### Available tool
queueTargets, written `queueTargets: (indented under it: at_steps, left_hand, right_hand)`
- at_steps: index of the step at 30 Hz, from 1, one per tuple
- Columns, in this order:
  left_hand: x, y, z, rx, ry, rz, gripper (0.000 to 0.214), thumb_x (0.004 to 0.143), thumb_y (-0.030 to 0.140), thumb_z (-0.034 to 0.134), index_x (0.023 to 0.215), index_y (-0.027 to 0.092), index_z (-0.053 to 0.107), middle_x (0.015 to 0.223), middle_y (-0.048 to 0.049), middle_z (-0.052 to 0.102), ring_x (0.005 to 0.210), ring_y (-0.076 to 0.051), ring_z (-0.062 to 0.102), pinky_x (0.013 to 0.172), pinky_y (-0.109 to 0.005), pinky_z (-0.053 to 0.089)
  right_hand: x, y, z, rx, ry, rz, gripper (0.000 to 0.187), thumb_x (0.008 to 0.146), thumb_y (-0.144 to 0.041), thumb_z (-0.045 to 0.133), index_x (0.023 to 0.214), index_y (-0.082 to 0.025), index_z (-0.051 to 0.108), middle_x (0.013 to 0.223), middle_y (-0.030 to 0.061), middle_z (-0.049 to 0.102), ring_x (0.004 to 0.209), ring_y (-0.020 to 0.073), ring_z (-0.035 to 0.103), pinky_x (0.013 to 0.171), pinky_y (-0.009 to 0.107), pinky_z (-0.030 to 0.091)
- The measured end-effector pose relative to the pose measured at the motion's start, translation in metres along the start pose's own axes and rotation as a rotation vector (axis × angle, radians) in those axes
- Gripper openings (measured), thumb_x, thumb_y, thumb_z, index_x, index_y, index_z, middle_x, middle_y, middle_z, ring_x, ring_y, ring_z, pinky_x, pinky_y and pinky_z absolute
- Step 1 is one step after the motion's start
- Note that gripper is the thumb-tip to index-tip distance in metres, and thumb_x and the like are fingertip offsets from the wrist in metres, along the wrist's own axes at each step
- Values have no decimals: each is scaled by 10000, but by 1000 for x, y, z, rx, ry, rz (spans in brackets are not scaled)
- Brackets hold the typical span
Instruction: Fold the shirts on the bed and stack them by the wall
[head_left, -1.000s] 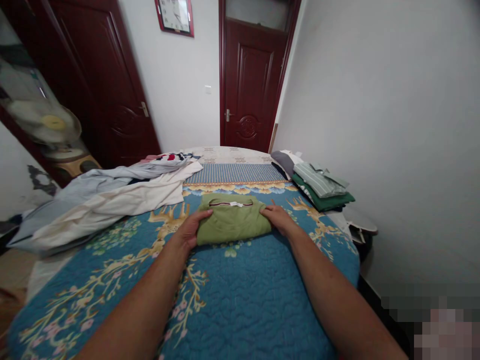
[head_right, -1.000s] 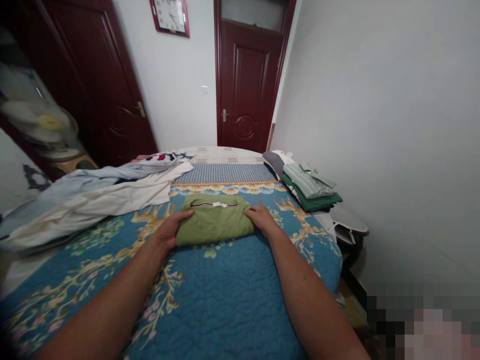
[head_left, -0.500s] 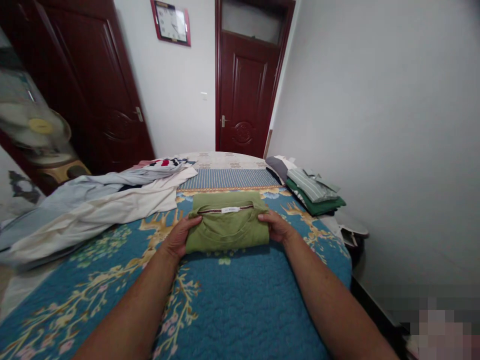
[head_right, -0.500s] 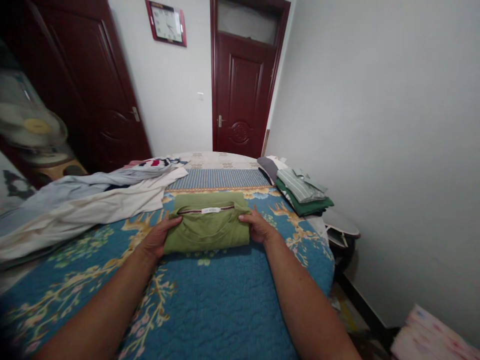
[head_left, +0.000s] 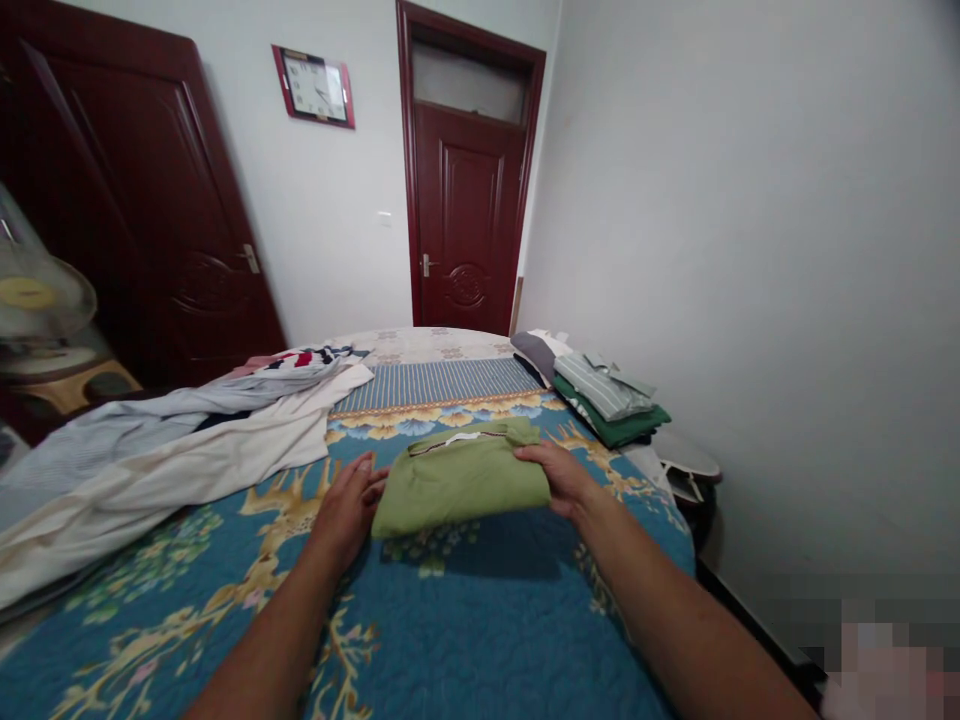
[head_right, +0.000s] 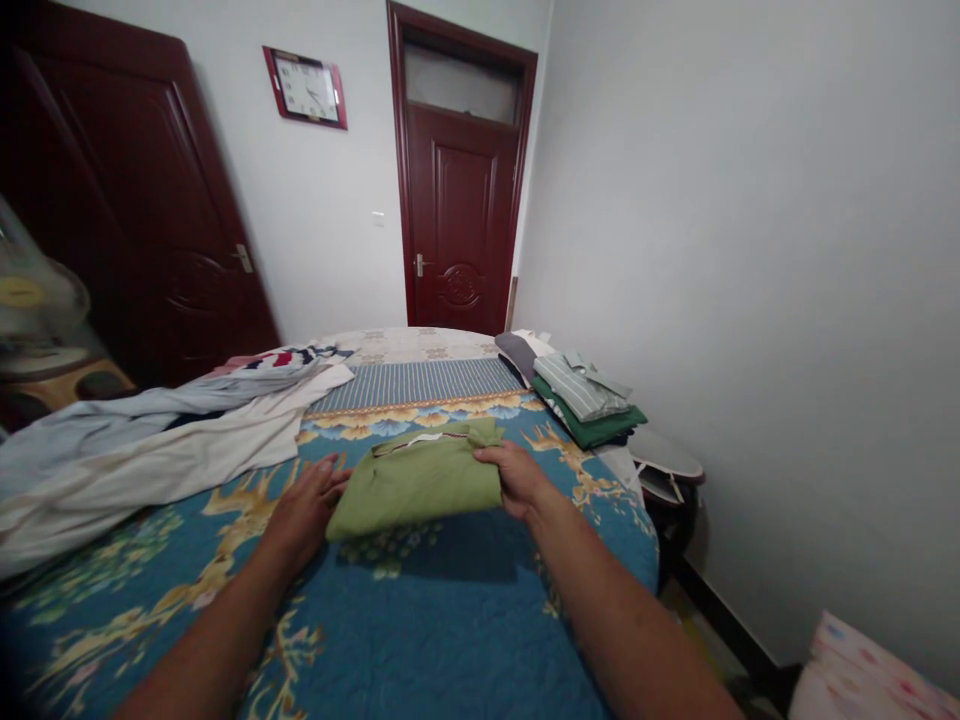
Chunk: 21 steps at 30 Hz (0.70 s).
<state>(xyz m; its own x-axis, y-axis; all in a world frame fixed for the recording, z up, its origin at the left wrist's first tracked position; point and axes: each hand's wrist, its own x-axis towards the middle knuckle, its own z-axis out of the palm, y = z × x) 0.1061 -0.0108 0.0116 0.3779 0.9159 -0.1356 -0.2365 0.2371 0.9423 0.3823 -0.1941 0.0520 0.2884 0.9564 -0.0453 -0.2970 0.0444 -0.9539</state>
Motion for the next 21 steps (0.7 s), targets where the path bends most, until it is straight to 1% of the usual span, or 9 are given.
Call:
queueTargets:
  at_steps: [3,6,9,11,13,15,18,21]
  left_hand:
    - [-4,1,2,-85,-78,0,529,921,342,777,1387,163,603,1093,-152,796,939,-252,799,812,-390,664]
    - [-6,4,3,-72,-105,-7,574,835,293,853,1346,154,632,1058,-133,803,909,-243,795,806,-379,670]
    - [-5,5,4,-40,-87,-35,645,757,306,914,1330,151,662,1041,-125,809,883,-238,793,771,-350,668]
    - [-3,4,3,-22,-73,-48,686,729,339,942,1328,147,669,1037,-126,809,869,-237,790,760,-345,668]
    - [-1,2,1,-6,-64,-54,720,708,368,964,1326,143,672,1044,-132,809,861,-239,787,751,-343,669]
    - [2,0,-1,6,-64,-70,740,689,380,980,1322,141,680,1053,-138,810,858,-243,787,744,-342,671]
    - [3,0,-4,-8,-64,-102,723,680,362,984,1313,155,701,1052,-132,815,854,-242,786,751,-345,675]
    - [3,3,-3,-31,-51,-116,679,669,329,980,1279,169,728,1022,-119,817,846,-244,786,749,-351,678]
  right_hand:
    - [3,-25,-16,-16,130,-25,448,724,-320,772,1164,-238,774,1068,94,829,1032,333,783,929,463,622]
    - [25,-62,-37,-24,211,-103,414,735,-279,748,1144,-219,764,1108,109,822,1046,332,779,926,452,636]
    - [64,-106,-61,-19,318,-220,396,737,-204,707,1131,-200,745,1091,111,820,1038,313,779,926,436,654]
    - [94,-136,-77,17,411,-323,416,762,-157,666,1171,-200,727,1070,96,818,1021,286,780,910,427,671]
    - [124,-165,-93,85,486,-424,432,792,-107,624,1207,-189,711,1065,81,812,983,239,780,874,380,682]
    - [149,-190,-108,164,535,-506,417,828,-67,579,1212,-174,704,1045,67,805,930,193,778,837,329,680]
    - [173,-214,-132,248,612,-596,405,867,-33,534,1211,-167,701,982,37,793,850,158,771,798,307,678]
    - [178,-223,-156,309,668,-652,371,894,-22,527,1183,-169,705,959,23,784,828,148,766,773,301,675]
